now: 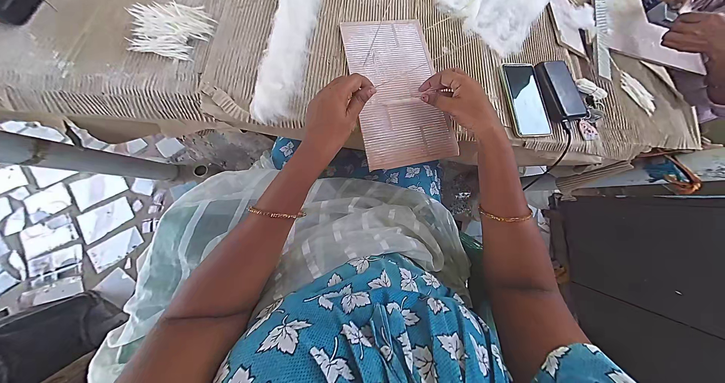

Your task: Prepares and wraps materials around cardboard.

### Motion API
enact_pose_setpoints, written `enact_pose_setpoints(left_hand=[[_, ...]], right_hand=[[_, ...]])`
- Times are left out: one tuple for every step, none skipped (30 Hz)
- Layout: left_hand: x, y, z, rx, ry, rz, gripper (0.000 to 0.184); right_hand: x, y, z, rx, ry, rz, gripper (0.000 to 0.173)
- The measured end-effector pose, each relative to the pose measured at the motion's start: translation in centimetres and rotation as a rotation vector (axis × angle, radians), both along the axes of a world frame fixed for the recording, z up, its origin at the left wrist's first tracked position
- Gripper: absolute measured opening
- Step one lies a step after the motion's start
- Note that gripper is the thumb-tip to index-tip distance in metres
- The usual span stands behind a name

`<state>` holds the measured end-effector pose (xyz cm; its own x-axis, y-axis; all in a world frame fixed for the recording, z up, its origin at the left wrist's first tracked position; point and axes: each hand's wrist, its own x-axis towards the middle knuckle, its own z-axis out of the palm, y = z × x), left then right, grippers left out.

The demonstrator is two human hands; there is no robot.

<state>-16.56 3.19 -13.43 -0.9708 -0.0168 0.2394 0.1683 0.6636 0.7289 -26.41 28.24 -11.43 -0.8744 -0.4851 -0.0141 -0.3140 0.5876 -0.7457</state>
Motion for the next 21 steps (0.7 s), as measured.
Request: enact_pose_setpoints(left_hand=[[0.3, -0.2, -0.1, -0.031, 0.017, 0.007, 0.036], [0.7, -0.5, -0.3, -0.060, 0.024, 0.014, 0.036], [1.1, -0.8, -0.4, -0.088, 0.028, 0.018, 0.035], [1.5, -1.3, -0.6, -0.117, 0.035, 0.020, 0.035], [1.9, -1.8, -0.8, -0.145, 0.035, 0.017, 0.034], [2.4, -2.4, -0.8, -0.171, 0.026, 0.016, 0.034], [2.8, -3.0, -0.7, -0.191, 0.008, 0.015, 0.034], [3.2, -3.6, -0.7, -0.209, -0.004, 0.018, 0.034], [3.5, -4.0, -0.7, -0.222, -0.015, 0.023, 0.033], [3.7, -4.4, -0.6, -0.230, -0.025, 0.031, 0.033], [3.8, -4.6, -0.6, -0.237, -0.022, 0.038, 0.033], [3.9, -4.6, -0.6, -0.242, -0.015, 0.040, 0.033], [3.9, -4.5, -0.6, -0.244, -0.011, 0.038, 0.033], [3.8, -4.4, -0.6, -0.243, -0.003, 0.036, 0.033], [3.7, -4.3, -0.7, -0.243, 0.010, 0.036, 0.032], [3.6, -4.1, -0.8, -0.242, 0.017, 0.035, 0.032], [3.5, -3.9, -0.8, -0.247, 0.027, 0.041, 0.032], [3.5, -3.7, -0.8, -0.263, 0.027, 0.052, 0.032], [3.4, -3.3, -0.7, -0.293, 0.021, 0.070, 0.031], [3.5, -2.9, -0.5, -0.329, 0.025, 0.085, 0.030], [3.4, -2.5, -0.4, -0.368, 0.039, 0.096, 0.028]], right_hand=[[0.0, -0.1, 0.0, 0.019, 0.010, 0.005, 0.019], [0.1, -0.2, 0.1, 0.040, 0.019, 0.004, 0.019], [0.2, -0.3, 0.1, 0.052, 0.019, -0.004, 0.020], [0.2, -0.3, 0.2, 0.054, 0.020, -0.020, 0.022], [0.2, -0.1, 0.3, 0.039, 0.014, -0.043, 0.023], [0.0, 0.1, 0.4, 0.018, 0.004, -0.067, 0.025], [-0.2, 0.5, 0.3, -0.021, -0.005, -0.091, 0.026], [-0.3, 0.8, 0.1, -0.070, -0.012, -0.100, 0.027], [-0.5, 1.1, 0.1, -0.130, -0.032, -0.090, 0.029], [-0.5, 1.2, 0.1, -0.182, -0.066, -0.066, 0.032], [-0.3, 1.2, 0.3, -0.212, -0.096, -0.040, 0.033], [-0.1, 1.0, 0.5, -0.224, -0.109, -0.013, 0.032], [0.1, 0.6, 0.6, -0.217, -0.103, 0.002, 0.030], [0.3, 0.2, 0.7, -0.186, -0.080, 0.013, 0.028], [0.5, -0.2, 0.7, -0.142, -0.040, 0.013, 0.024], [0.8, -0.5, 0.7, -0.098, -0.001, 0.003, 0.021], [0.9, -0.9, 0.7, -0.069, 0.036, -0.013, 0.018], [1.1, -1.1, 0.6, -0.050, 0.064, -0.030, 0.016], [1.2, -1.3, 0.6, -0.033, 0.081, -0.041, 0.016], [1.3, -1.5, 0.5, -0.021, 0.087, -0.046, 0.016], [1.4, -1.8, 0.4, -0.014, 0.093, -0.043, 0.016]])
